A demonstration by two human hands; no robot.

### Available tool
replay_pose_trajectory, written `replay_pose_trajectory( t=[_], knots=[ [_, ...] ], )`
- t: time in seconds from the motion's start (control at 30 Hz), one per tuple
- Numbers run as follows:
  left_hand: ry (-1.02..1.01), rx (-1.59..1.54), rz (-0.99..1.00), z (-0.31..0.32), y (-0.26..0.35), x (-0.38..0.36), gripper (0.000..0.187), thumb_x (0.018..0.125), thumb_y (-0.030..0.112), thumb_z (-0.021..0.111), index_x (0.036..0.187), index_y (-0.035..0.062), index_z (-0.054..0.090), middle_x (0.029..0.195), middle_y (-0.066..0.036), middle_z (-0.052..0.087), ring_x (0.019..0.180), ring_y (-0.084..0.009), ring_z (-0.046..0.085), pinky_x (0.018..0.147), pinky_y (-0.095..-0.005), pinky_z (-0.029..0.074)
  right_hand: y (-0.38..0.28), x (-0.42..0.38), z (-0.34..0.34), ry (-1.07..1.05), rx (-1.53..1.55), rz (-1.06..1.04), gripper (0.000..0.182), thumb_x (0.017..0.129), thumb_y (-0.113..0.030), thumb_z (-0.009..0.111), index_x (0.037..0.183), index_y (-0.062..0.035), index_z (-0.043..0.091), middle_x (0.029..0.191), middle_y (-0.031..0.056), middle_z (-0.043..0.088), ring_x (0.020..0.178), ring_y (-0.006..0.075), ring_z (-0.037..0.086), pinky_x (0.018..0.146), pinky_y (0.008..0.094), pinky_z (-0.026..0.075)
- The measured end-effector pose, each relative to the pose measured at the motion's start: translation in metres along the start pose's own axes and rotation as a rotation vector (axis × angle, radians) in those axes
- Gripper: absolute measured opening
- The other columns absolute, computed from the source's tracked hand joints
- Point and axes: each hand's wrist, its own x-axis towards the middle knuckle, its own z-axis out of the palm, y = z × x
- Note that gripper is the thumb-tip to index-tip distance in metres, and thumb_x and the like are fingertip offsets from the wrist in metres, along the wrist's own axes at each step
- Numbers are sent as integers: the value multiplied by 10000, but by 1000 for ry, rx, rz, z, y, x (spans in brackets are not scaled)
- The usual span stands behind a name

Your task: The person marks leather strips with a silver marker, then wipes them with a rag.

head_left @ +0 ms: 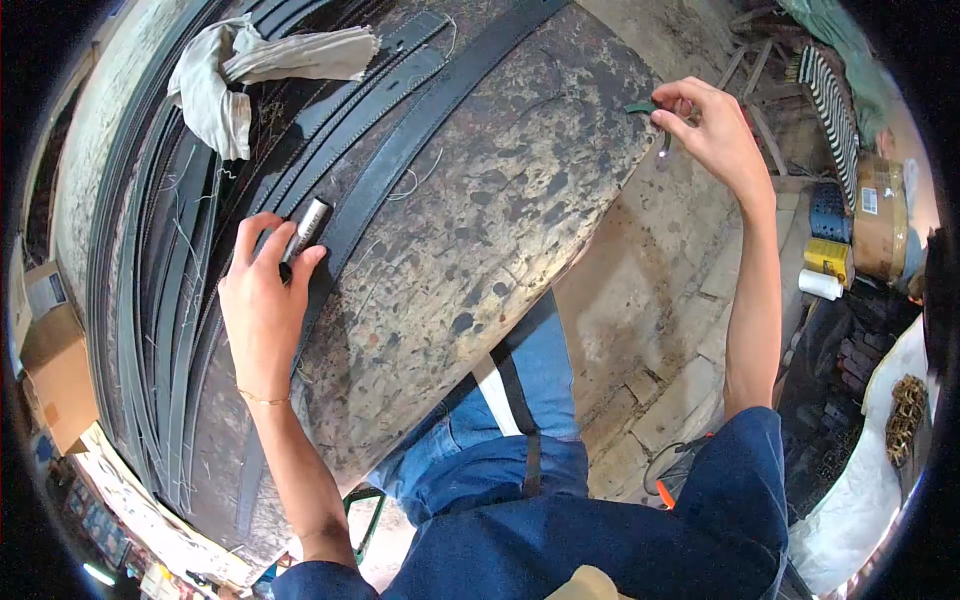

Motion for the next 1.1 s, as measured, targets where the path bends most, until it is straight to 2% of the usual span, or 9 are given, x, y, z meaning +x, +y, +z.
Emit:
replay_pose_trajectory(
  t=[0.2,0.33,0.43,0.5,0.6,0.67,0.73,0.9,1.1],
  knots=[
    [123,-10,-43,1,3,0,216,907,182,693,985,-19,680,1071,-118,634,751,-318,632,683,-372,492,-26,-8,-4,264,56,-38,278,861,-183,718,1075,-8,683,993,119,663,870,248,623,804,348,502],
    [169,-161,9,-15,30,-8,167,895,169,692,960,16,678,917,-122,666,711,-327,651,637,-389,499,-68,-43,8,374,251,80,260,846,-133,735,1092,-53,712,886,30,659,766,107,587,706,248,466],
    [49,-432,168,-18,72,-20,148,883,193,704,958,66,687,896,-76,677,662,-239,672,575,-341,546,-150,-80,34,-94,893,235,464,774,-193,830,1194,-66,678,849,-44,615,677,23,501,584,188,388],
    [-143,-465,285,-14,92,-26,189,789,114,763,960,66,696,942,-78,686,729,-263,688,617,-348,553,-162,-93,77,-241,1224,27,639,814,-331,818,1309,-7,577,934,-17,648,749,7,532,655,169,434],
    [-169,-508,374,-6,95,-22,183,775,95,752,949,76,700,950,-71,691,736,-253,695,623,-343,565,-186,-95,96,-36,1403,176,419,950,-294,667,1184,52,637,1156,132,678,715,46,564,635,196,470],
    [-3,-661,500,3,75,-2,146,813,92,726,956,68,711,939,-85,702,725,-250,698,613,-349,557,-158,-96,99,72,1551,271,363,1012,-303,542,1086,25,679,1067,135,703,657,83,583,580,208,480],
    [70,-493,270,8,60,17,153,885,66,647,1021,76,718,916,-94,700,703,-247,689,582,-358,526,-141,-85,95,228,1676,184,495,1047,-377,391,1093,41,651,807,95,674,597,105,574,503,222,451],
    [112,-87,383,46,29,35,392,813,-6,636,1166,155,689,978,-57,595,573,-233,598,535,-373,485,-132,-45,89,446,1889,273,484,1021,-397,478,1172,41,621,720,73,622,581,134,531,527,234,435],
    [153,-14,415,57,24,31,506,757,-27,622,1199,213,677,1012,-33,561,551,-203,574,528,-352,495,-142,-21,102,318,1653,123,413,967,-213,629,1256,79,585,940,170,704,721,150,617,619,259,465]
  ],
)
